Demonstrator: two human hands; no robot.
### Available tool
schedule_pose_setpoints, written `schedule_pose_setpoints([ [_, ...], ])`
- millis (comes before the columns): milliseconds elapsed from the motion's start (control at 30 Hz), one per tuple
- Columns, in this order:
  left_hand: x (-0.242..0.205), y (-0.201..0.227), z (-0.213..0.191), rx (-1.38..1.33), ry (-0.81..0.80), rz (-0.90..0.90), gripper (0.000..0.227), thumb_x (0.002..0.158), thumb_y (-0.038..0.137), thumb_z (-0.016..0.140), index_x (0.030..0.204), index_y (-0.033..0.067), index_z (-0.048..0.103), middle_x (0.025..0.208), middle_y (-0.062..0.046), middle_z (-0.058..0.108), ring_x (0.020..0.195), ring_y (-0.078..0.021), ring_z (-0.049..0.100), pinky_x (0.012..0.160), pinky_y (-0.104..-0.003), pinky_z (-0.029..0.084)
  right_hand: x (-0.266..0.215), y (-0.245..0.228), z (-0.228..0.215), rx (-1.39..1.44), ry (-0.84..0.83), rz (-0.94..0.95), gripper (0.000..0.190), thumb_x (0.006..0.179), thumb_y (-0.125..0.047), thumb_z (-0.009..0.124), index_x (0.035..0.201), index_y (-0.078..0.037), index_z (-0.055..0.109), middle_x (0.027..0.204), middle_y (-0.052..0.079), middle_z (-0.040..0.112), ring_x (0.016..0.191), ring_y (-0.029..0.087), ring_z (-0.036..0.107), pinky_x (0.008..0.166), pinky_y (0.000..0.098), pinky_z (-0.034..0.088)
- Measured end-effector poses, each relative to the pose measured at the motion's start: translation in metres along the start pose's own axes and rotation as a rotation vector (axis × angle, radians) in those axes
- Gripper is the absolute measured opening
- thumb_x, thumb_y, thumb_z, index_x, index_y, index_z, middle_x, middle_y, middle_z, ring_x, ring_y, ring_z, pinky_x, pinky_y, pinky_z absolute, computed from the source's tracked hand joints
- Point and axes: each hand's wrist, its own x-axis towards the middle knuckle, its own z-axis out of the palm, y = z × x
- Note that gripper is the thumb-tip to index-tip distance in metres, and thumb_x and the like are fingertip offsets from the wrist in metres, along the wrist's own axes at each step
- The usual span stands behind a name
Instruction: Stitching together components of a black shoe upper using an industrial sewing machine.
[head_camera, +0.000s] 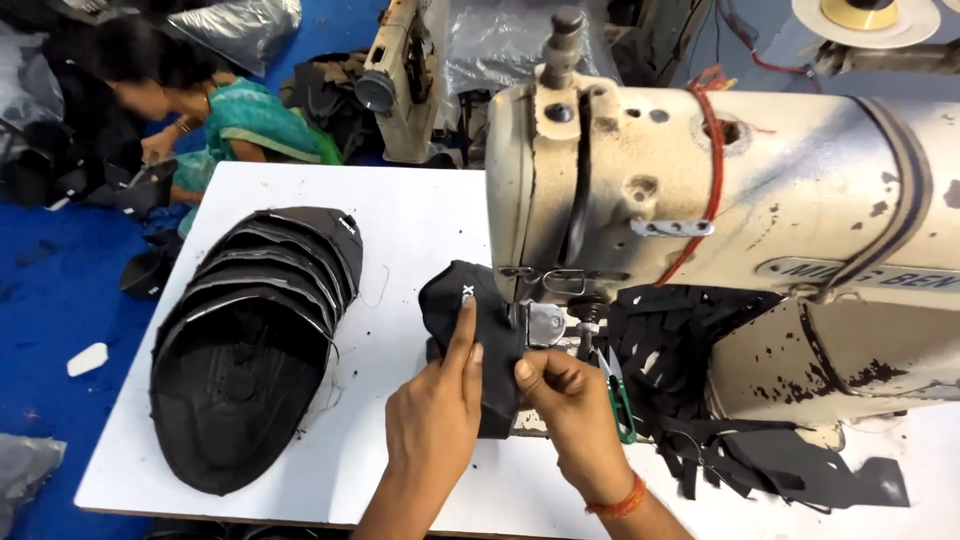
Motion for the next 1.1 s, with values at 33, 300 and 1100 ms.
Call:
schedule_pose_setpoints([
  [33, 0.006, 0.009, -0.01, 0.08, -0.129, -0.111, 0.063, 0.103, 0.031, 0.053, 0.163, 0.0276, 0.035, 0.058, -0.012, 0.061, 0.047, -0.0301, 0.063, 0.048, -0.042, 0.05, 0.001, -0.006, 0.002, -0.002, -0.006, 0.015, 0.025, 0.096, -0.02, 0.068, 0.094, 0.004, 0.075, 0.075, -0.001, 0.067, 0.069, 0.007, 0.058, 0.065, 0.0263, 0.054],
  [300, -0.002, -0.016, 0.006, -0.083, 0.311, 0.285, 0.049, 0.1, 0.031, 0.057, 0.147, 0.0154, 0.055, 0.059, -0.01, 0.058, 0.049, -0.0256, 0.06, 0.048, -0.039, 0.048, -0.018, 0.003, -0.004, -0.053, -0.025, 0.082, 0.023, 0.094, -0.016, 0.069, 0.103, 0.004, 0.075, 0.08, -0.001, 0.07, 0.071, 0.007, 0.059, 0.066, 0.0237, 0.05],
  [1100, 0.041, 0.017, -0.004, 0.146, 0.036, -0.075, 0.046, 0.1, 0.038, 0.054, 0.14, 0.0159, 0.06, 0.063, -0.013, 0.066, 0.053, -0.0327, 0.069, 0.048, -0.044, 0.055, -0.037, 0.001, -0.016, -0.201, -0.129, 0.115, 0.022, 0.095, -0.019, 0.065, 0.099, 0.001, 0.073, 0.077, -0.001, 0.07, 0.07, 0.008, 0.065, 0.067, 0.0262, 0.056],
])
